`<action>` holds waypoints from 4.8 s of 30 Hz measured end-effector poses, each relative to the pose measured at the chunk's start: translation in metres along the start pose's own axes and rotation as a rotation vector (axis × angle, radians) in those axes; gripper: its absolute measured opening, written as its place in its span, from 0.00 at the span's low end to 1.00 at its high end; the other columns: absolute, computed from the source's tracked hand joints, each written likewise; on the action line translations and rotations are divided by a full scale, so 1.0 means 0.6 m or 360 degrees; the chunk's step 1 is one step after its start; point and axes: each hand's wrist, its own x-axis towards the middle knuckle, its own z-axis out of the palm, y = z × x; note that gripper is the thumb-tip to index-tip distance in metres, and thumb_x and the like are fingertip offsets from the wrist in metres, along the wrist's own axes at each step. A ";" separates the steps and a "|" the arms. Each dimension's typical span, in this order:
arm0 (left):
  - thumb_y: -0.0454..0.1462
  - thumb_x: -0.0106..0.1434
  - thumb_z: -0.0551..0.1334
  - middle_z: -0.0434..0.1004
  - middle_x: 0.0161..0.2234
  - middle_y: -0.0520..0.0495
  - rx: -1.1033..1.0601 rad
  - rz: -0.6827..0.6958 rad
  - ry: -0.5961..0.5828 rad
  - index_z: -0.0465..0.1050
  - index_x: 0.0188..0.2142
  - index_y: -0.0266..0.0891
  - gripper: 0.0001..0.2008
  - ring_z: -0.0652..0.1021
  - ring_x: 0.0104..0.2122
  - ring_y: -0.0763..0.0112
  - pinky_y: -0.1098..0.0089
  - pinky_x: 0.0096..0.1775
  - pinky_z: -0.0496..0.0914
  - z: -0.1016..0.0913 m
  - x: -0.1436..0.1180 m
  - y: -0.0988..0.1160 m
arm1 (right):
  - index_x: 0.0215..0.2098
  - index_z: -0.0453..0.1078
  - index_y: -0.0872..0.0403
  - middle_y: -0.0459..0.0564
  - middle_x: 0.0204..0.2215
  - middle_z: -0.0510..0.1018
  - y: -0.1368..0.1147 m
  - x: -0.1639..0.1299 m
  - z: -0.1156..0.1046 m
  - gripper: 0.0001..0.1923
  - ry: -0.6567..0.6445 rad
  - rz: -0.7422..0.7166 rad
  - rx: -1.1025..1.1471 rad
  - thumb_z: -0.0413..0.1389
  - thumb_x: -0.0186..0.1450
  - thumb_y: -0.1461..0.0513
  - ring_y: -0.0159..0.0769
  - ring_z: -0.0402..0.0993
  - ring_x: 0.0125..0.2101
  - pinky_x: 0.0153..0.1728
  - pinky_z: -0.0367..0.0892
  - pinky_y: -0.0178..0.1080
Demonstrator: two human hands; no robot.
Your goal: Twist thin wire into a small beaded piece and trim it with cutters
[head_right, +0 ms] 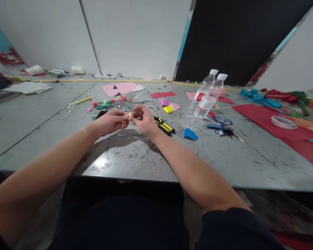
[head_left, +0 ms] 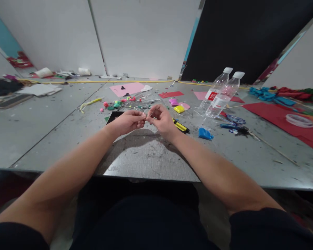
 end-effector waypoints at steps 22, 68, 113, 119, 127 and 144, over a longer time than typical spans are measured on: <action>0.32 0.62 0.68 0.72 0.20 0.51 0.0725 0.0343 0.0245 0.73 0.24 0.38 0.10 0.70 0.22 0.76 0.71 0.30 0.66 0.014 -0.007 0.016 | 0.38 0.60 0.47 0.42 0.31 0.74 -0.001 -0.016 0.011 0.19 0.0143 0.0008 -0.0154 0.67 0.59 0.56 0.32 0.73 0.30 0.29 0.73 0.37; 0.28 0.60 0.69 0.76 0.27 0.48 -0.0195 0.0145 -0.0077 0.75 0.29 0.33 0.05 0.78 0.28 0.76 0.73 0.37 0.73 -0.001 0.001 0.002 | 0.32 0.55 0.48 0.35 0.23 0.73 -0.004 -0.011 0.034 0.28 0.0418 0.0183 0.0345 0.71 0.50 0.54 0.28 0.69 0.20 0.25 0.70 0.36; 0.25 0.56 0.69 0.77 0.30 0.51 -0.0178 0.0307 -0.0049 0.75 0.33 0.37 0.08 0.80 0.32 0.74 0.70 0.42 0.75 -0.014 0.006 -0.005 | 0.33 0.60 0.49 0.39 0.27 0.74 -0.016 -0.024 0.037 0.21 0.0387 -0.0031 -0.0089 0.69 0.56 0.54 0.28 0.72 0.24 0.29 0.71 0.36; 0.27 0.56 0.70 0.79 0.32 0.49 -0.0129 0.0357 -0.0179 0.77 0.36 0.37 0.09 0.81 0.34 0.73 0.69 0.42 0.75 -0.018 0.007 -0.009 | 0.32 0.59 0.49 0.37 0.25 0.75 -0.008 -0.015 0.036 0.23 0.0423 0.0112 0.0301 0.71 0.53 0.58 0.26 0.70 0.22 0.25 0.70 0.34; 0.30 0.59 0.70 0.79 0.31 0.51 -0.0042 0.0458 -0.0186 0.74 0.33 0.36 0.06 0.81 0.33 0.73 0.66 0.43 0.75 0.002 0.003 -0.010 | 0.29 0.63 0.50 0.34 0.19 0.73 -0.020 -0.009 0.031 0.22 0.0369 0.0451 0.0824 0.72 0.47 0.65 0.23 0.69 0.20 0.21 0.66 0.27; 0.39 0.53 0.75 0.77 0.36 0.46 -0.0023 0.0462 -0.0569 0.73 0.29 0.40 0.12 0.80 0.40 0.60 0.55 0.46 0.75 0.003 -0.015 0.002 | 0.34 0.76 0.50 0.37 0.22 0.76 -0.048 -0.013 0.010 0.10 0.0048 0.0710 0.0963 0.70 0.55 0.63 0.23 0.67 0.20 0.21 0.64 0.29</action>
